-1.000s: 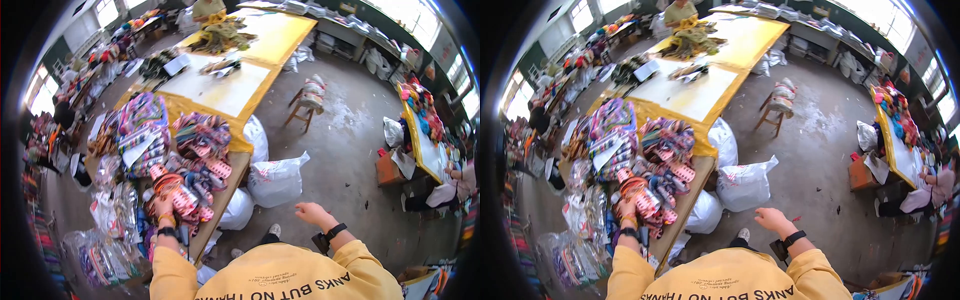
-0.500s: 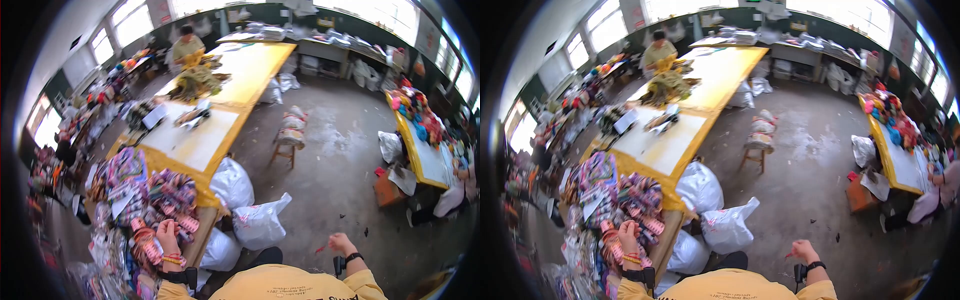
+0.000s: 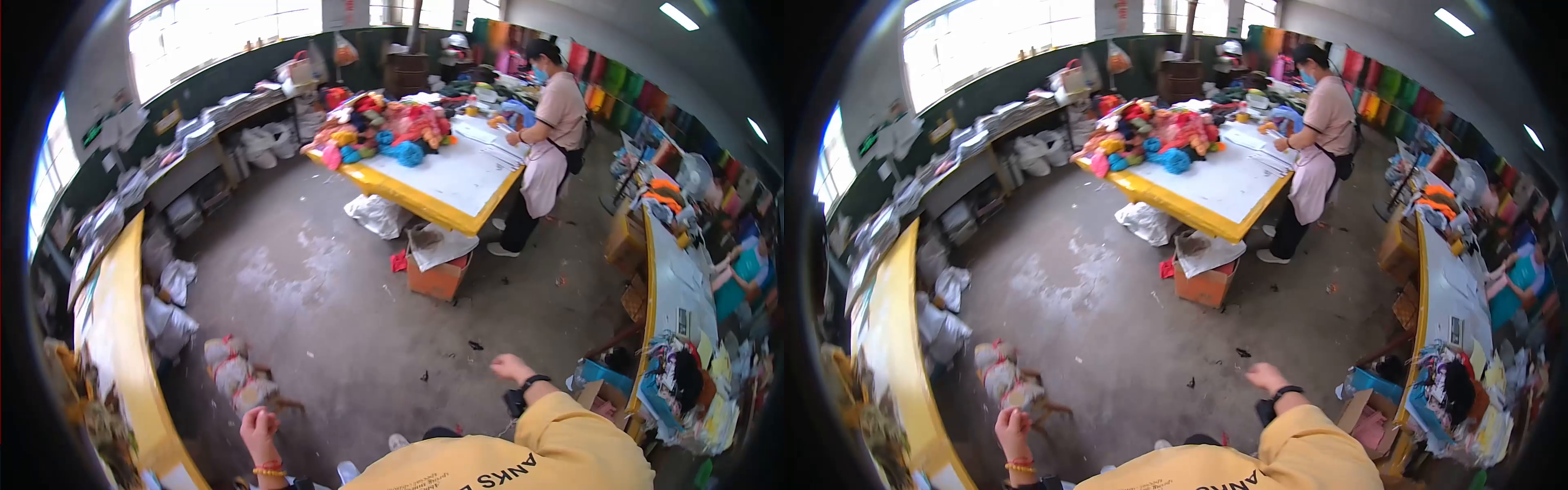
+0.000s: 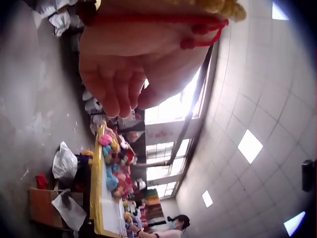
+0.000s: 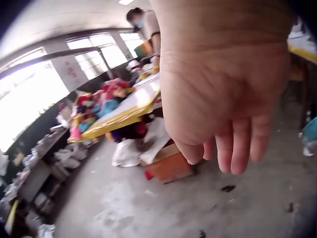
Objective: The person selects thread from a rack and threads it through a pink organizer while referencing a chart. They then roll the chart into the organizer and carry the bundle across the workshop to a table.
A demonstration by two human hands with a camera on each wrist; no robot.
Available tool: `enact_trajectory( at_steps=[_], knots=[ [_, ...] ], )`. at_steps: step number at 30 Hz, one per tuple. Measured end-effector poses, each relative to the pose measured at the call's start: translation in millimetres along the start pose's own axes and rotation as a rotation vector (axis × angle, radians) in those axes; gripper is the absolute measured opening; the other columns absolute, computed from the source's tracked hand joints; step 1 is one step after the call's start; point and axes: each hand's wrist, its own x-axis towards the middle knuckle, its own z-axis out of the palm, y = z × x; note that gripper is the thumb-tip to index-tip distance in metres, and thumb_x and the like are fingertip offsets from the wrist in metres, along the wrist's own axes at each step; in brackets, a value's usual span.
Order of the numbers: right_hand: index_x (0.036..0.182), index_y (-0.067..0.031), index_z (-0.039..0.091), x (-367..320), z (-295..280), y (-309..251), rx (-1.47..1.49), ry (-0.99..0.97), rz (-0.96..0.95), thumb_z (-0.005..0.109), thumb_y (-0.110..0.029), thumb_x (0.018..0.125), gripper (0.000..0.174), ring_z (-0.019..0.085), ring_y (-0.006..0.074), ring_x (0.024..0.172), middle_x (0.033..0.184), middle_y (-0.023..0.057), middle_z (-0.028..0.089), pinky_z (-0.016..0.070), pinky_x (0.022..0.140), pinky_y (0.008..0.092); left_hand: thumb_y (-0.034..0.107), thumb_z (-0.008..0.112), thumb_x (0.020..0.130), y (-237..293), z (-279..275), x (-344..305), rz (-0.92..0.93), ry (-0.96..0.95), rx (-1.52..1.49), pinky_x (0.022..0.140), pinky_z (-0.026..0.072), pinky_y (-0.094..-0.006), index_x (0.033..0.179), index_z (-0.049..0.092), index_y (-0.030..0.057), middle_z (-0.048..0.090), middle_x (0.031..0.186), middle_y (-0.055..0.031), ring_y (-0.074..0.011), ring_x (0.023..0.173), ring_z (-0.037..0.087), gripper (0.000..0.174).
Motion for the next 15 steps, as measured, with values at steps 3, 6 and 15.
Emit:
enact_trajectory(
  at_steps=[3, 6, 15],
  knots=[
    [0.078, -0.0027, 0.065, 12, -14, 100, 0.097, 0.151, 0.259, 0.058, -0.024, 0.076, 0.023, 0.057, 0.0163, 0.05, 0.061, 0.0077, 0.061, 0.0457, 0.048, 0.0313, 0.012, 0.055, 0.086, 33, 94, 109, 0.05, -0.277, 0.072, 0.056, 0.0457, -0.0203, 0.089, 0.058, 0.0033, 0.058, 0.07, -0.0029, -0.0088, 0.058, 0.055, 0.01],
    [0.071, -0.0019, 0.063, -1, -16, 95, 0.226, 0.083, 0.673, 0.058, -0.02, 0.074, 0.019, 0.057, 0.0184, 0.044, 0.056, 0.0088, 0.061, 0.0456, 0.044, 0.0307, 0.012, 0.055, 0.086, 48, 172, 235, 0.092, -0.403, 0.146, 0.055, 0.0451, -0.0205, 0.088, 0.058, 0.0037, 0.057, 0.068, -0.0031, -0.0089, 0.057, 0.055, 0.009],
    [0.083, -0.0012, 0.063, 350, -21, -187, -0.098, -0.129, 0.127, 0.052, -0.023, 0.074, 0.026, 0.061, 0.0324, 0.08, 0.089, 0.0187, 0.063, 0.0486, 0.068, 0.0417, 0.017, 0.055, 0.083, -71, 99, 527, -0.321, 0.067, 0.075, 0.036, 0.0331, -0.0217, 0.083, 0.054, 0.0079, 0.05, 0.061, -0.0015, -0.0098, 0.042, 0.041, 0.009]
  ],
)
